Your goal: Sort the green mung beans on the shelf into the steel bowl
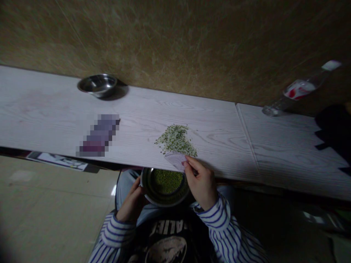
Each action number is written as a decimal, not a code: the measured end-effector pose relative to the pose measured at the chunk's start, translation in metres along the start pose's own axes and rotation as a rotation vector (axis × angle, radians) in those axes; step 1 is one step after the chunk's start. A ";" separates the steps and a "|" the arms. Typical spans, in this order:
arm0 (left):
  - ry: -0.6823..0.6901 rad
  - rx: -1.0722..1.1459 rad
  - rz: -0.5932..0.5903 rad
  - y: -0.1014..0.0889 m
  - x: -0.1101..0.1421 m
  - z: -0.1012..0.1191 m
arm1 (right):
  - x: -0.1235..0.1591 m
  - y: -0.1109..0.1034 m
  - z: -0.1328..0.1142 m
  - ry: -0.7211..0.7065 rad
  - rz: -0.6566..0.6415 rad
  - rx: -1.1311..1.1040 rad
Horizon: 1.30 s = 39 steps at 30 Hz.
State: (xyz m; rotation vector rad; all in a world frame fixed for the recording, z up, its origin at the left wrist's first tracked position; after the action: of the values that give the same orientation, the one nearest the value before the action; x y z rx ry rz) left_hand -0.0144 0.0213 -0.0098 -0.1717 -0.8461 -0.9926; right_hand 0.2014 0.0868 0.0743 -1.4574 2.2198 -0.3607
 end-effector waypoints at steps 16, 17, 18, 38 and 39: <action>-0.017 0.024 0.001 -0.003 -0.005 -0.001 | -0.008 0.005 0.003 -0.002 -0.019 0.009; -0.014 0.021 -0.006 -0.003 -0.004 0.000 | -0.008 0.007 0.003 -0.008 -0.023 0.008; -0.012 0.016 -0.012 -0.003 -0.004 0.000 | -0.007 0.008 0.002 -0.013 -0.026 0.007; -0.023 0.022 0.012 -0.003 -0.009 -0.002 | -0.016 0.008 0.004 -0.021 0.017 0.023; -0.024 0.021 0.016 -0.003 -0.009 -0.002 | -0.017 0.008 0.004 -0.022 0.025 0.027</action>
State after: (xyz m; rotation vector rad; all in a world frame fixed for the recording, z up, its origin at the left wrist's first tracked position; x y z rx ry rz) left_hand -0.0176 0.0245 -0.0182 -0.1728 -0.8754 -0.9683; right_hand 0.2032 0.1056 0.0712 -1.4114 2.2051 -0.3632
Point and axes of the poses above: each hand's wrist, its own x-axis away from the middle knuckle, its own y-axis out of the palm, z = x × y, the point moved 2 cm from there along -x, towards the middle knuckle, and after that the axes turned 12 degrees about z, right-handed, at the moved point
